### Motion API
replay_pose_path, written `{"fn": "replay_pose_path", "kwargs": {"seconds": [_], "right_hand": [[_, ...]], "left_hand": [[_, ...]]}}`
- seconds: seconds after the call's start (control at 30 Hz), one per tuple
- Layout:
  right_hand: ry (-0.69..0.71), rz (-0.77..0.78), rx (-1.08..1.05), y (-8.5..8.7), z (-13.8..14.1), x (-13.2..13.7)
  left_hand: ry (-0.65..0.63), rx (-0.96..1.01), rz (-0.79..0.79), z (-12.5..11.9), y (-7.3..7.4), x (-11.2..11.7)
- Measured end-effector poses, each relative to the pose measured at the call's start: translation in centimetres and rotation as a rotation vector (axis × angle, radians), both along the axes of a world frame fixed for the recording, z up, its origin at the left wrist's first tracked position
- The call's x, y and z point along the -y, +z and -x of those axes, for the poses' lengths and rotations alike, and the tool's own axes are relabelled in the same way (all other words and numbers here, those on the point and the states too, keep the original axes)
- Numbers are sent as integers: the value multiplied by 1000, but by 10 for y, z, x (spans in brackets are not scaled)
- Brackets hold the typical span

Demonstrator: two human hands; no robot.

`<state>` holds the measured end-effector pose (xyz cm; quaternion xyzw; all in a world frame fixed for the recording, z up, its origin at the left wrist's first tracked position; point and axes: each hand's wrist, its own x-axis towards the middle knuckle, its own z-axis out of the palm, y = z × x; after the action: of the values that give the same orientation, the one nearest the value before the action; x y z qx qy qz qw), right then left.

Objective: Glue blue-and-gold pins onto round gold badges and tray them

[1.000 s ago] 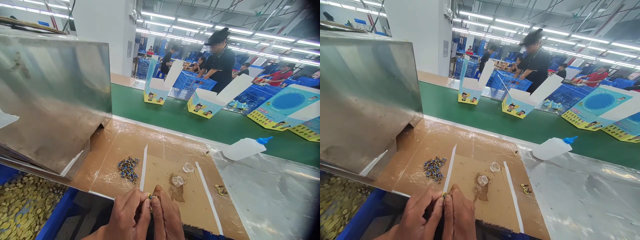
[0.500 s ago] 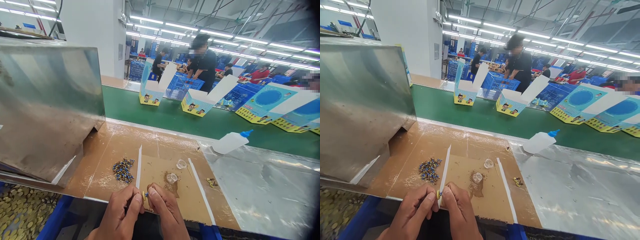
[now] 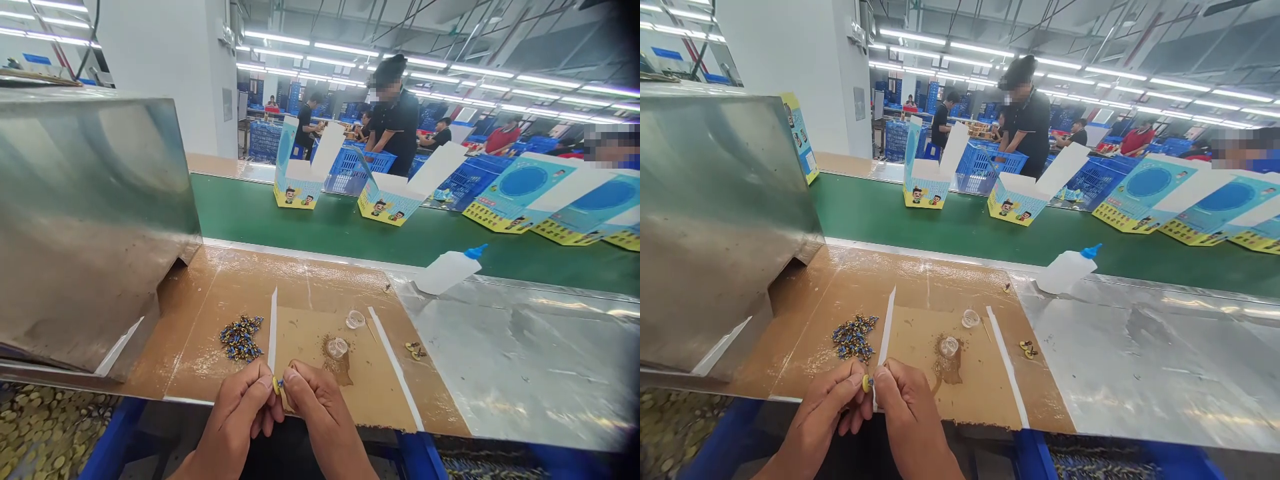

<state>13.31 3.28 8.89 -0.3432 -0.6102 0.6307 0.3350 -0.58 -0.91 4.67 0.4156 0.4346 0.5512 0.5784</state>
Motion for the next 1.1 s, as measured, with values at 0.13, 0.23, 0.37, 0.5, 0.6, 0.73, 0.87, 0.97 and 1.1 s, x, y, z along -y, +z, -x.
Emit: {"fn": "replay_pose_path", "kwargs": {"seconds": [0.13,0.23,0.37,0.5,0.6,0.73,0.87,0.97,1.1], "right_hand": [[-32,-21,54,-4,-1,0],[-75,-161,150,-6,-3,0],[-148,-480,337,-9,-4,6],[-128,-530,375,-6,-7,13],[-75,-362,189,-5,-15,11],[-80,-122,118,-10,-25,7],[-20,-12,72,-12,-24,9],[-3,2,81,-12,-22,12],[9,9,83,-11,-20,15]], "left_hand": [[-11,43,31,1,-1,1],[-6,-90,-28,1,1,2],[55,-353,-219,2,-1,3],[23,-318,-191,5,-10,2],[-94,41,14,7,-12,0],[-251,508,192,11,-6,-3],[-296,630,229,15,-3,-3],[-309,627,261,16,-9,-1],[-318,598,253,15,-12,1]]}}
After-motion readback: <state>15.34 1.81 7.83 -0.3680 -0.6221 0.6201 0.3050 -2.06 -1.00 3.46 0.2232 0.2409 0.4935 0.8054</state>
